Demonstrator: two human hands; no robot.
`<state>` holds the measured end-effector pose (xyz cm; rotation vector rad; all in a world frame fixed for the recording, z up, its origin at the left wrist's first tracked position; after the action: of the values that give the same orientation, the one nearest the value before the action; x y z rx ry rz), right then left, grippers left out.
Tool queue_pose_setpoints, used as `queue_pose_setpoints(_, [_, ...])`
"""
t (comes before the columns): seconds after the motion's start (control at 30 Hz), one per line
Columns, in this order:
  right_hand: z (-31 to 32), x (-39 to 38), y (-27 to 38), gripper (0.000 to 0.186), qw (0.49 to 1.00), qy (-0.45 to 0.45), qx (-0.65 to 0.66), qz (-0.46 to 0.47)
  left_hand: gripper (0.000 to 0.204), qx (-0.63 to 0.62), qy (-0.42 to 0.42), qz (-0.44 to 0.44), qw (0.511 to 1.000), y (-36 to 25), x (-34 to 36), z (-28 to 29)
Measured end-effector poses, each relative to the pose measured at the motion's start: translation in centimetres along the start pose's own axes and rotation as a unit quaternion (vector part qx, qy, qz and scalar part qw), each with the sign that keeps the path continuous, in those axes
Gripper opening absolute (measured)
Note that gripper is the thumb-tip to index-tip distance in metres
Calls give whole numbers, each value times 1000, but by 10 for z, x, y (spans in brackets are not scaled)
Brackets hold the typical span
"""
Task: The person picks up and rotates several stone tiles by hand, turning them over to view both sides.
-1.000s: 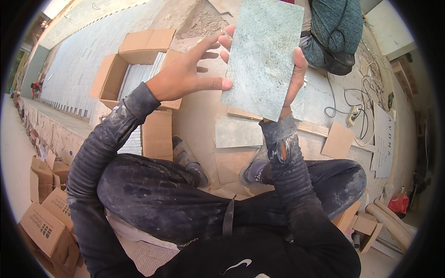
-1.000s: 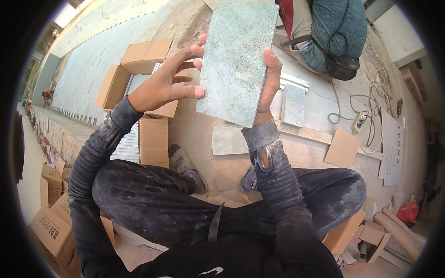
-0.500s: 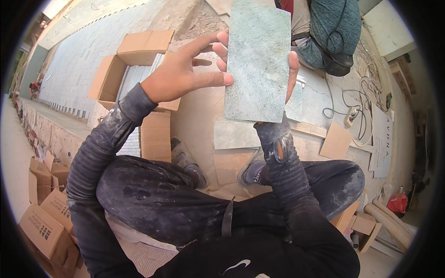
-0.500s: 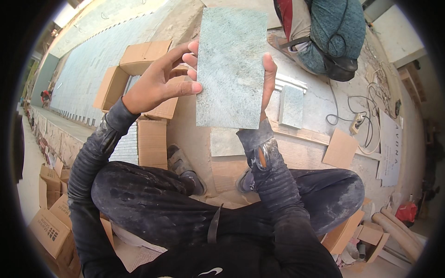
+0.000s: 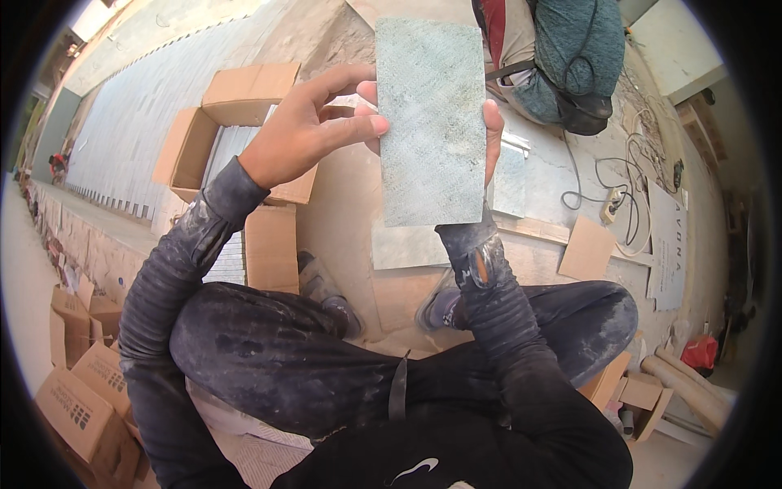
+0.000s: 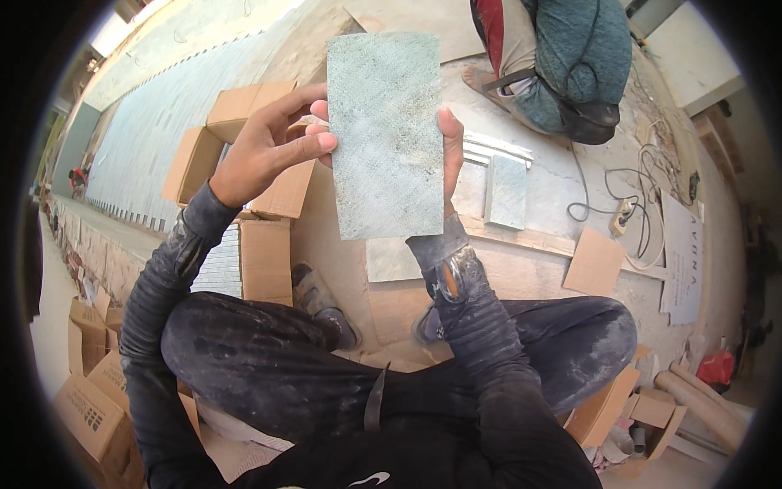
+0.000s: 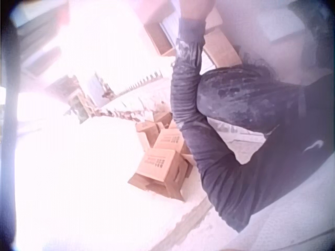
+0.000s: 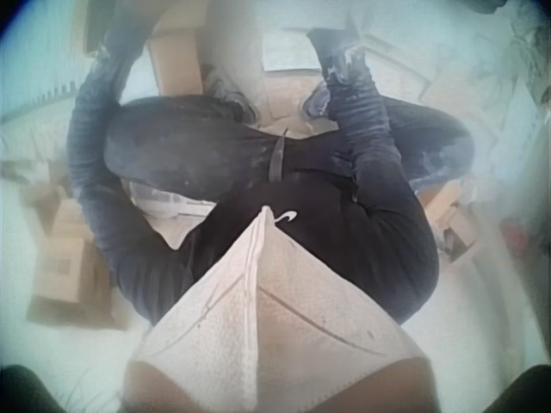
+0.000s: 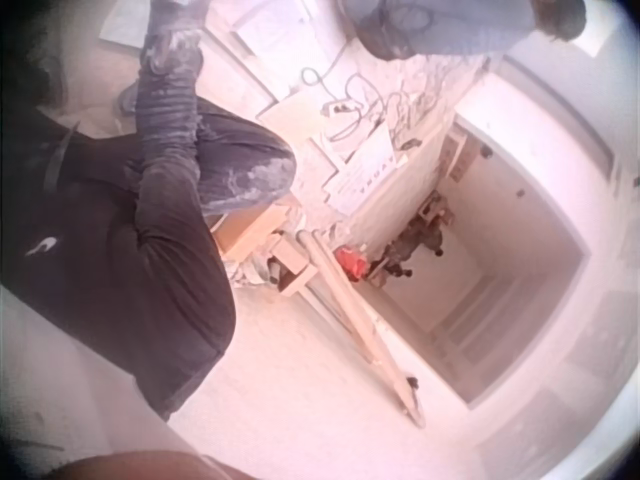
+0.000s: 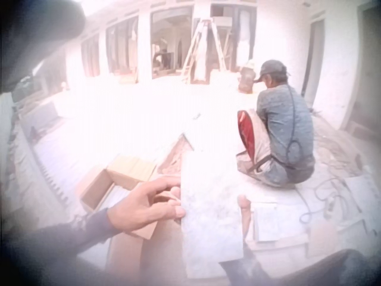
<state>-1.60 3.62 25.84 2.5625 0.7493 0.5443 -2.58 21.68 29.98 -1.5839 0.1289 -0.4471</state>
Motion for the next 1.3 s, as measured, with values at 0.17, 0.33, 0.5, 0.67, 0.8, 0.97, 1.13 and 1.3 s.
queue_pose_setpoints(0.17, [12, -1, 0, 94, 999, 26, -38, 13, 27, -26, -12, -35, 999, -4, 1, -2])
queue_pose_setpoints(0.33, [10, -5, -2, 98, 994, -18, -107, 6, 22, -58, -22, 6, 998, -3, 1, 3])
queue_pose_setpoints(0.5, [11, -6, -1, 102, 989, 18, -143, -20, 21, -28, -36, -19, 999, 0, 2, 5])
queue_pose_setpoints(0.67, [9, -5, -3, 105, 991, 25, -125, -29, 23, 0, -31, -24, 999, -2, 1, 7])
queue_pose_setpoints(0.8, [9, -5, -2, 105, 985, 27, -165, -33, 27, -10, -44, 1, 999, -13, 0, 5])
queue_pose_setpoints(0.97, [10, -5, -2, 103, 986, 38, -159, -35, 33, 22, -50, -14, 998, -11, 0, 5])
queue_pose_setpoints(1.13, [9, -3, -3, 99, 987, 54, -148, -40, 44, 60, -69, 13, 996, -4, 1, 11])
queue_pose_setpoints(1.3, [12, -2, -11, 92, 983, 20, -176, -47, 52, 48, -110, 46, 992, 1, 2, -1])
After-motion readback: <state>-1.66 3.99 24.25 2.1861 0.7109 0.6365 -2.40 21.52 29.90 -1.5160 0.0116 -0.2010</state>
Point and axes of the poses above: each hand's wrist, its own x-axis towards the middle knuckle, its own z-axis out of the back of the hand, y = z × x, the point moved 1 cm from there along x, towards the middle knuckle, and after that the axes turned 15 degrees about -x, right-handed, at the moved point
